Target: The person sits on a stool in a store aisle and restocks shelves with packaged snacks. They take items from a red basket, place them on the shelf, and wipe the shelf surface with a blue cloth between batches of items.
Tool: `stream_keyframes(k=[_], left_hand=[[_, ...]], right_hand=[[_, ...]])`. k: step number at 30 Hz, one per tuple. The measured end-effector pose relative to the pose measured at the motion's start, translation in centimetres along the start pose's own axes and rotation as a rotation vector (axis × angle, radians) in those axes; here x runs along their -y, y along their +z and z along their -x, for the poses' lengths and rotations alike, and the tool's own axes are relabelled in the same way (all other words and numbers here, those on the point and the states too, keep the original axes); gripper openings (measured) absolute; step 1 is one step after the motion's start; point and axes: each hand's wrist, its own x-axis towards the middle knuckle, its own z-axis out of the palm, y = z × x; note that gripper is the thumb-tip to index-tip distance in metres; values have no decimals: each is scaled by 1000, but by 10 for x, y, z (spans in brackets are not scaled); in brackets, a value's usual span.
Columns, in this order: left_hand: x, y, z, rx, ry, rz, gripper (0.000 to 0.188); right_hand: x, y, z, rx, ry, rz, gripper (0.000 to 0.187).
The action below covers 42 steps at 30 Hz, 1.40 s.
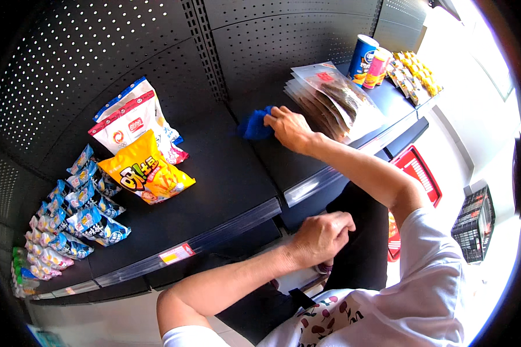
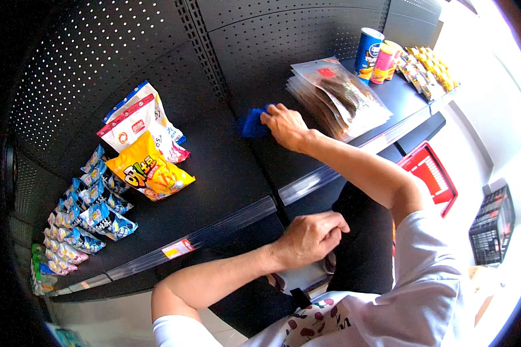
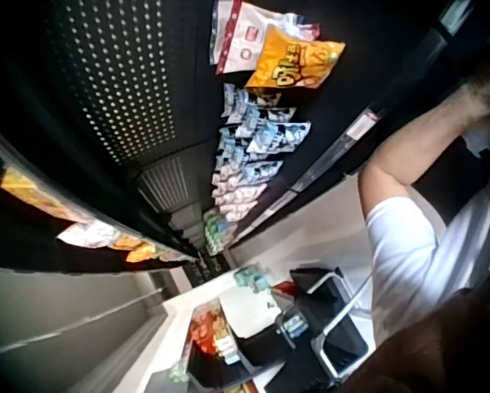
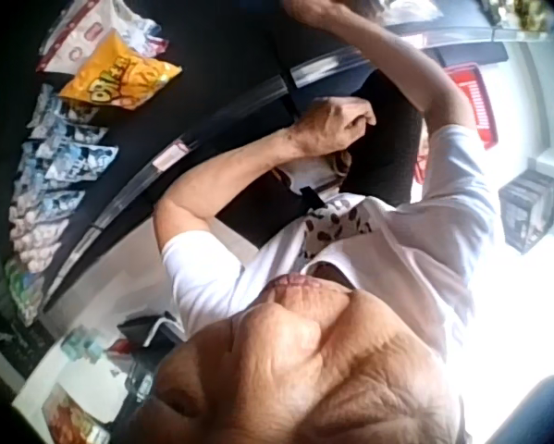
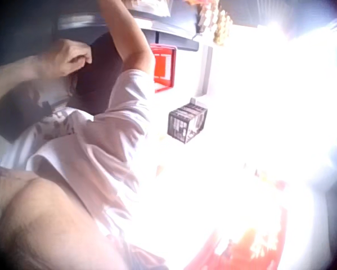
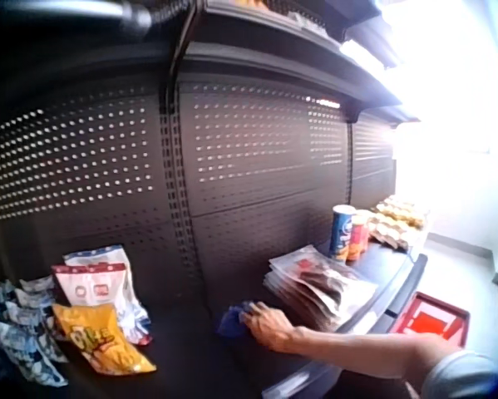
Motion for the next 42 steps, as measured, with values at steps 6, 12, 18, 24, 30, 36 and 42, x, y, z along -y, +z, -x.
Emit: stream_keyframes(k=[6,12,18,24,30,36,42], left_hand=[[9,-12,-5,-51,-40,-21,15],[30,-33,9,147,-379,159,18],[28,-36,19,55,-497,421,37],[-14,-18,20,-330,-300,-5,87],[-41,10,-4,-352,27,-366,70],[-35,18,-32,-248,189,-495,43],[-58,21,-64,-153,92,-261,19]], right_hand=[[4,-41,61,139,-3,-347,29],[12,-108,107,202,568,-1247,37],[18,-120,186,24,683,-1979,47],[29,-130,234,-19,719,-2132,56],[34,-137,262,-71,751,-2096,73],[29,-160,285,-77,834,-1997,95],[10,-170,317,67,758,-1678,113]])
